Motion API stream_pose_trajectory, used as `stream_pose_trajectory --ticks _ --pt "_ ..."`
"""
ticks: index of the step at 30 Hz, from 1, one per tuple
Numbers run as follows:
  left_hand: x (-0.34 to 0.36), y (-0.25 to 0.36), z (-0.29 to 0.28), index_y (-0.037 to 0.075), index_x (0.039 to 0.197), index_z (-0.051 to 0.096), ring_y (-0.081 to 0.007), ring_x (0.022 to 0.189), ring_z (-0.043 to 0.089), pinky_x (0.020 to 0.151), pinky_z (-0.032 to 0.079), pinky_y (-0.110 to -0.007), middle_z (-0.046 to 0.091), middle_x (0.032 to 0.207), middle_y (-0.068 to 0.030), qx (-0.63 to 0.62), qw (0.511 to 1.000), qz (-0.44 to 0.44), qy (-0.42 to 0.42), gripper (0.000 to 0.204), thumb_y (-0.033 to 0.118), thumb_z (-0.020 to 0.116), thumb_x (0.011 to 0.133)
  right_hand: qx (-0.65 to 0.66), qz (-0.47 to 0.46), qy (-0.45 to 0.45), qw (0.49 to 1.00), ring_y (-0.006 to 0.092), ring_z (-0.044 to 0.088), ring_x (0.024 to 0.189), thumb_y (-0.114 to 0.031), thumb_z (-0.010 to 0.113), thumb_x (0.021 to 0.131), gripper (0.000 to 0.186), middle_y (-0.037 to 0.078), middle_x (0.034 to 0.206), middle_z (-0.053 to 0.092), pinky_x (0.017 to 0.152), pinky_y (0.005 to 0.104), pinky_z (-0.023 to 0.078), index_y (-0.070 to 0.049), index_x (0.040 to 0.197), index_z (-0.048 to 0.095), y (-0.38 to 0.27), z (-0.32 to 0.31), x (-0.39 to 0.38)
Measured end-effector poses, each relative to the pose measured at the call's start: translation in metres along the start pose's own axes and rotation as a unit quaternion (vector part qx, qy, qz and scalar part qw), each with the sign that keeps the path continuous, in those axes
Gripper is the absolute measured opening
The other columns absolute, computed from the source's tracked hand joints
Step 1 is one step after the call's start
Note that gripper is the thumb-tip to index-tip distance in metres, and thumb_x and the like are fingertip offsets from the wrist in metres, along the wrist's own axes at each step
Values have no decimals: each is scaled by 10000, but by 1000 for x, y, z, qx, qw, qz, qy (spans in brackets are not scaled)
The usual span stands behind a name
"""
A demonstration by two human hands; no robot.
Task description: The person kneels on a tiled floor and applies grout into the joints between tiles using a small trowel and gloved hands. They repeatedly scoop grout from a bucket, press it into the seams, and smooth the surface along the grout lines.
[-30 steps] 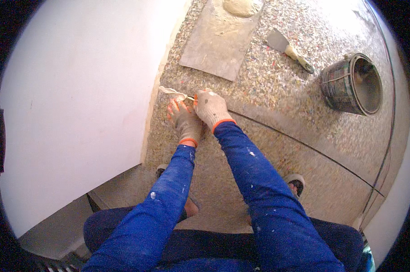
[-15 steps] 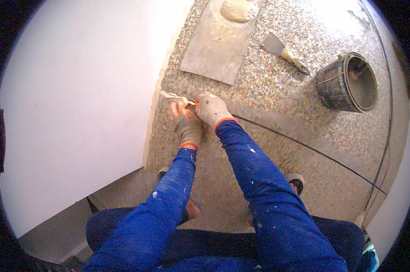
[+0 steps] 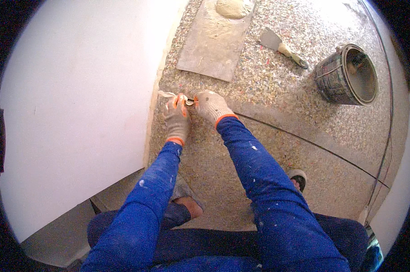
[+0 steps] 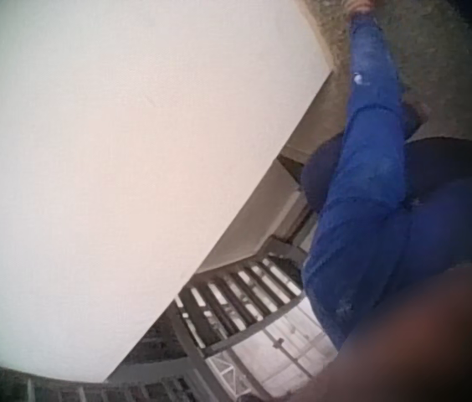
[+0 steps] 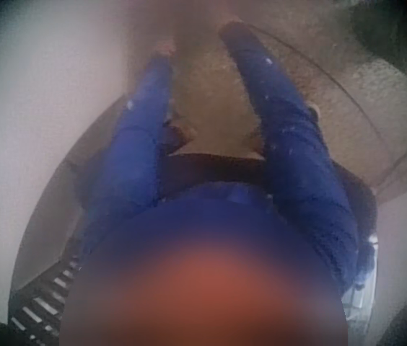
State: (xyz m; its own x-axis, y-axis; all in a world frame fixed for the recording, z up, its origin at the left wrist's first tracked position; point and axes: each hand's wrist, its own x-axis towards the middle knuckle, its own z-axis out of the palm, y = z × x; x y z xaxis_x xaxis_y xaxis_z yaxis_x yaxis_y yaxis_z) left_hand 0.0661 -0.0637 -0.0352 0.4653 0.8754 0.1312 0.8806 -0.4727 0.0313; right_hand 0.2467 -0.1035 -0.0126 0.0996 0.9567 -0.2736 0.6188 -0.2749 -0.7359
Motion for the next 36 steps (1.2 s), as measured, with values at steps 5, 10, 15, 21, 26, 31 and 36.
stream_pose_trajectory --ticks 5,10,15,21,26,31,36 --pt "-30 10 14 18 1495 448 -357 1399 444 1178 348 -450 458 1542 -169 -27 992 -119 42 592 70 535 912 -8 -7 -4 1000 392 716 971 -221 621 887 249 208 1002 738 829 485 577 -110 1064 758 2 -2 0" --pt "-28 16 22 87 1508 465 -369 1409 431 1196 314 -479 458 1544 -156 46 997 -56 23 626 105 585 894 -18 19 -3 1000 386 718 983 -218 626 887 246 211 1023 739 840 477 576 -104 1065 753 1 -2 -1" --pt "-6 3 3 153 1444 554 -332 1380 448 1147 369 -504 518 1460 -83 3 999 -17 27 540 140 624 909 -5 -2 9 1000 390 717 983 -218 639 868 255 212 1026 739 838 476 575 -100 1063 753 8 -11 0" --pt "31 -37 -8 202 1371 637 -311 1287 527 1102 411 -476 622 1337 -76 -69 979 194 4 479 124 660 898 -10 35 -30 999 370 714 1001 -215 653 854 280 203 1044 737 844 470 568 -111 1095 749 18 -19 0" --pt "35 -41 -1 199 1316 674 -297 1196 573 1011 459 -485 654 1267 -65 -9 975 223 -20 427 156 682 891 -12 26 -20 999 370 713 1002 -216 680 850 270 190 1054 739 841 473 566 -116 1091 750 18 -17 5" --pt "27 -41 -1 216 1270 694 -294 1143 601 991 473 -462 669 1231 -36 -66 983 171 13 383 202 697 887 8 4 -7 1000 376 708 1001 -234 683 862 254 183 1055 740 843 472 564 -120 1078 751 23 -16 6" --pt "27 -38 0 194 1206 712 -297 1093 619 962 478 -455 683 1182 -36 -48 972 225 40 333 214 711 874 -3 9 -6 1000 372 706 1010 -232 673 868 248 177 1054 741 851 468 561 -121 1076 750 23 -13 4"
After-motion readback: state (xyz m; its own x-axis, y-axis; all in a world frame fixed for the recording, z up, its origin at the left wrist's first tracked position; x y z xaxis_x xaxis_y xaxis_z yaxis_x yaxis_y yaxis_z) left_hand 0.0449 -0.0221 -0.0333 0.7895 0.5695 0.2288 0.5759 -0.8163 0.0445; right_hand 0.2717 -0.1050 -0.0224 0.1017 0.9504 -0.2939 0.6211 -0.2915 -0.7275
